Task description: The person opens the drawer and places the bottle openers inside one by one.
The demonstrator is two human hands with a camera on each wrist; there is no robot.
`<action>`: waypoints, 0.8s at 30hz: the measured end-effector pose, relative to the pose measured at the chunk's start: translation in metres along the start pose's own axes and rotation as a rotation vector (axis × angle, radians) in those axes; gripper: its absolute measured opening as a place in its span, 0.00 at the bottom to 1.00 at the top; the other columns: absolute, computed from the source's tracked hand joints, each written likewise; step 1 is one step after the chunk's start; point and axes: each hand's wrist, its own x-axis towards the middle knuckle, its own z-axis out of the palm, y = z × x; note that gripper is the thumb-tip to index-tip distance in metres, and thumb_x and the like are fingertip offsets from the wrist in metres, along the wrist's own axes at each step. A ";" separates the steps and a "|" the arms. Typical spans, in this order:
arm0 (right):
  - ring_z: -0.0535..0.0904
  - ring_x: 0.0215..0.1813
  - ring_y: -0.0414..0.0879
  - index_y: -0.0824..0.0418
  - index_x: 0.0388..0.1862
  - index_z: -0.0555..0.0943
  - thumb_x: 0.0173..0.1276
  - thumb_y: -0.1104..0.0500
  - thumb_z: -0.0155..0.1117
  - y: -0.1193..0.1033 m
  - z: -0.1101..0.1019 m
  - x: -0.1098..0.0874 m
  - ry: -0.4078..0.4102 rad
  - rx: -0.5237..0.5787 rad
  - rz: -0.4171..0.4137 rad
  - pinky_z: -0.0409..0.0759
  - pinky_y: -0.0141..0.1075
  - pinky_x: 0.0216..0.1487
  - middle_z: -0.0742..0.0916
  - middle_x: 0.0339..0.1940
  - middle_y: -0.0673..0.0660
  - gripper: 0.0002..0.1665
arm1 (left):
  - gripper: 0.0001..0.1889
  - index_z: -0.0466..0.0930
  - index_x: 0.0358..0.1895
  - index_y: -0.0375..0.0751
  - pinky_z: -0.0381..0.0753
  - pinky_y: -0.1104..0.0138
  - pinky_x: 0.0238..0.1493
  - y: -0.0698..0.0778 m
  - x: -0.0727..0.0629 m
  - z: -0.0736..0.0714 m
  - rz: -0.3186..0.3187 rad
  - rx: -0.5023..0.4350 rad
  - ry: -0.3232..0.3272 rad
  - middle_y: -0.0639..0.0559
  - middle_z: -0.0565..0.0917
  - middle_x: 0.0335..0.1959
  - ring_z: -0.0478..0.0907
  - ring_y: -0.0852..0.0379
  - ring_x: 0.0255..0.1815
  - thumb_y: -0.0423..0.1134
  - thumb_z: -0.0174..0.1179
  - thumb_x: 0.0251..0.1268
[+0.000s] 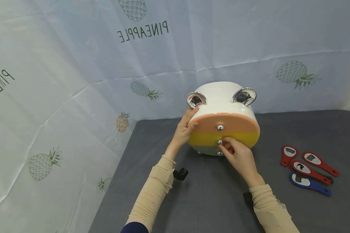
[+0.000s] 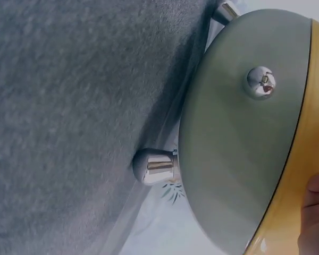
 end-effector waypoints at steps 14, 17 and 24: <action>0.70 0.21 0.34 0.62 0.38 0.83 0.54 0.57 0.72 0.002 -0.005 -0.006 0.052 -0.009 -0.154 0.68 0.22 0.25 0.82 0.19 0.49 0.14 | 0.31 0.58 0.70 0.37 0.45 0.55 0.76 0.029 -0.002 -0.018 -0.070 -0.174 -0.115 0.44 0.50 0.76 0.39 0.57 0.78 0.51 0.46 0.70; 0.69 0.22 0.30 0.62 0.37 0.83 0.47 0.63 0.75 0.004 -0.006 -0.009 0.049 0.012 -0.143 0.68 0.21 0.25 0.82 0.19 0.49 0.16 | 0.29 0.57 0.70 0.35 0.42 0.56 0.77 0.027 -0.002 -0.018 -0.058 -0.196 -0.126 0.43 0.50 0.76 0.38 0.57 0.78 0.51 0.40 0.74; 0.66 0.21 0.29 0.65 0.34 0.84 0.63 0.43 0.60 0.004 -0.005 -0.016 0.111 0.105 -0.202 0.67 0.19 0.23 0.79 0.17 0.49 0.25 | 0.36 0.57 0.70 0.34 0.39 0.57 0.77 0.027 -0.001 -0.018 -0.036 -0.174 -0.120 0.43 0.53 0.75 0.37 0.56 0.78 0.61 0.28 0.73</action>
